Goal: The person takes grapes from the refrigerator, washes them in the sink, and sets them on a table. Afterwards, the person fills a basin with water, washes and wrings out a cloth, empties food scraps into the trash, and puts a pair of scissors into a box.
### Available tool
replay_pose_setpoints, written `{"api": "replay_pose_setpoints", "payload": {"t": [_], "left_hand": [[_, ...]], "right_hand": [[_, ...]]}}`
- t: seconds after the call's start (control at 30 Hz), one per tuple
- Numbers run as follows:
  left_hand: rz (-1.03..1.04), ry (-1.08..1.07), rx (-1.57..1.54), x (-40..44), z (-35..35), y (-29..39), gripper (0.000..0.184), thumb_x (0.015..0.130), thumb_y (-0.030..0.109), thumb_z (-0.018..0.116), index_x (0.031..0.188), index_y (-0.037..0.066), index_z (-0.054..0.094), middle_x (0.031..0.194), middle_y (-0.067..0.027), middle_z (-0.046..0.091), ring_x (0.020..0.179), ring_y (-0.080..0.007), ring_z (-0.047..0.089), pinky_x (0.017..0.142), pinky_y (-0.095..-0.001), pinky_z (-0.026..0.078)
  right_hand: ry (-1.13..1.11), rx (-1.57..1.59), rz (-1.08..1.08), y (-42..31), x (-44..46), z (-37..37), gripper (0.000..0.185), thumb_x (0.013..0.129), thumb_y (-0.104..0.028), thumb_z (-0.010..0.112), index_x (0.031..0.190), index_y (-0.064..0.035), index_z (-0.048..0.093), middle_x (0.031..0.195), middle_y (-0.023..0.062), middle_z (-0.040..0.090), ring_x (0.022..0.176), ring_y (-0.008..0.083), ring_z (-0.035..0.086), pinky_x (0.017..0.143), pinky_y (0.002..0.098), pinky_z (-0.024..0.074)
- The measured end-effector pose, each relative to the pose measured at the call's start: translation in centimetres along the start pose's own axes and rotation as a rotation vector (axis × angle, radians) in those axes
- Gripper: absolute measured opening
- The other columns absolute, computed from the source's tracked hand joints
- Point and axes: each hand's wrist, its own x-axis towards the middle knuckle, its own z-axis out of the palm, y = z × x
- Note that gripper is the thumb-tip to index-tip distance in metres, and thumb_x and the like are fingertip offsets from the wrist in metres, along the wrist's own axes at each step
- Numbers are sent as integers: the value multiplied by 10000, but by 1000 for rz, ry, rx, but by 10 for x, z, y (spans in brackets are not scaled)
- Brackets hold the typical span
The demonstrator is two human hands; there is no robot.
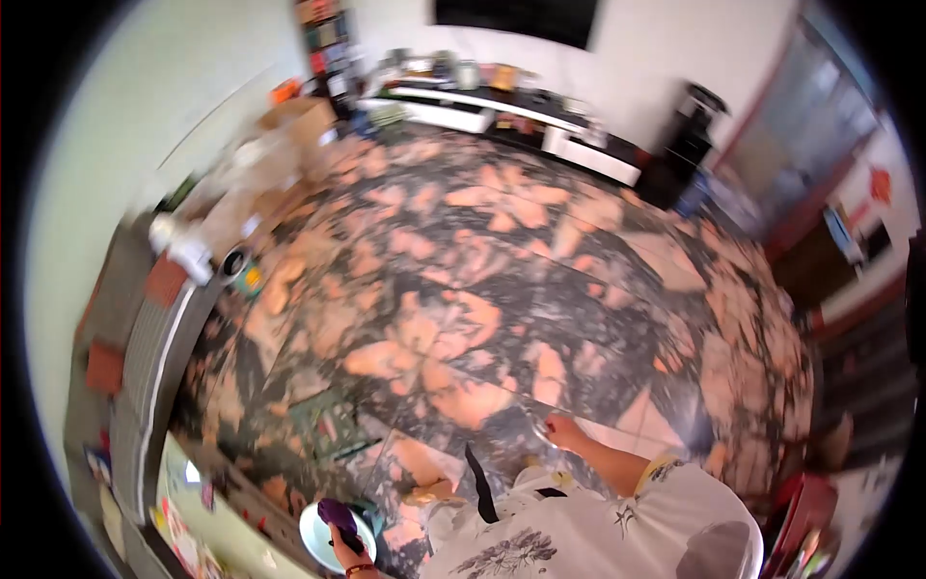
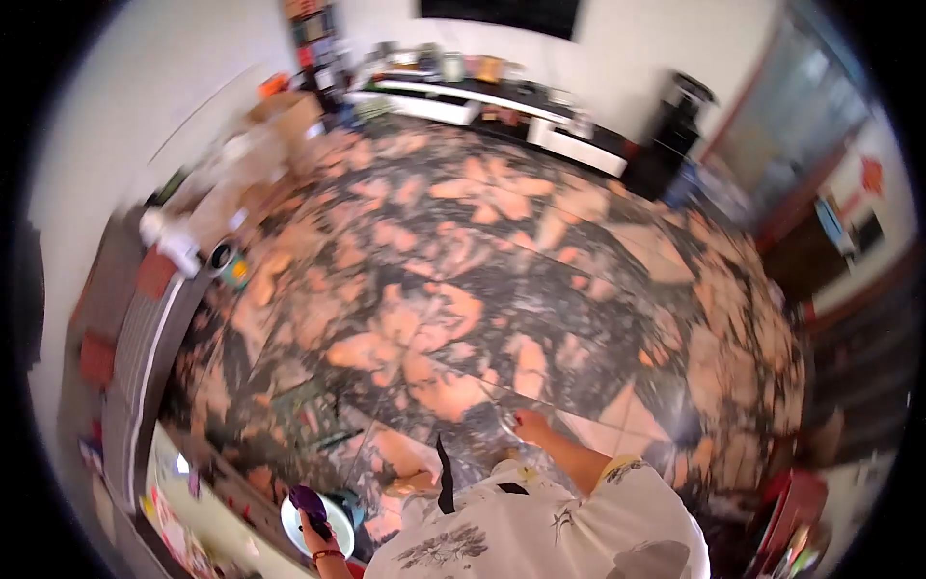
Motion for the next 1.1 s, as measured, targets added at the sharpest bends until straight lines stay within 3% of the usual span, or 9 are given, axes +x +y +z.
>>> {"api": "replay_pose_setpoints", "payload": {"t": [0.27,0.33,0.47,0.5,0.67,0.7,0.93,1.03,1.1], "left_hand": [[-8,-213,205,-131,249,-82,195,816,286,742,890,119,673,792,16,657,666,-135,586,595,-301,466],[9,-509,376,-124,296,-104,273,848,315,702,1018,103,672,909,5,679,760,-144,615,634,-300,479],[21,-761,412,-149,425,-146,395,927,370,588,1196,80,606,1108,-36,648,973,-178,613,800,-301,495],[19,-798,425,-134,465,-168,409,930,365,585,1219,75,589,1127,-36,639,982,-181,611,812,-312,498],[147,-843,866,-283,650,-280,445,913,353,618,1237,56,548,1137,-86,612,979,-215,612,773,-359,532],[82,-930,892,-301,687,-315,460,907,346,628,1244,49,531,1134,-99,606,962,-239,617,759,-373,537],[-152,-1405,1036,-544,842,-488,465,922,278,618,1280,22,467,1206,-140,548,924,-312,627,803,-412,526],[-151,-1510,1072,-574,888,-562,412,928,267,608,1243,26,498,1200,-111,555,904,-259,601,749,-387,533],[-74,-1365,1140,-596,902,-603,440,916,252,623,1274,34,488,1204,-113,552,963,-247,583,727,-385,539]], "right_hand": [[369,360,368,214,-80,-115,224,766,-77,621,990,-80,629,771,110,650,694,225,627,625,384,490],[750,261,473,252,-86,-166,148,799,-162,630,924,-84,615,742,151,632,657,304,615,602,402,487],[1112,362,663,339,-110,-257,147,793,-71,638,919,-20,583,736,176,634,656,276,623,603,384,478],[1186,409,663,367,-120,-270,180,798,-130,647,925,-25,575,748,185,629,683,346,619,621,412,481],[1410,569,1021,411,-203,-339,193,902,-202,596,934,-12,585,794,141,630,733,229,609,673,351,479],[1437,828,1045,431,-220,-342,213,924,-216,566,907,-4,580,770,101,604,735,196,590,664,326,466],[1896,1507,670,451,-301,-454,539,939,-592,421,915,-86,604,628,-3,551,513,100,508,497,237,397],[1974,1574,561,510,-320,-493,498,930,-559,483,940,-78,612,643,-7,566,509,95,511,486,216,389],[1953,1514,607,563,-328,-524,421,934,-474,528,962,-65,620,652,0,578,527,97,542,472,215,394]]}}
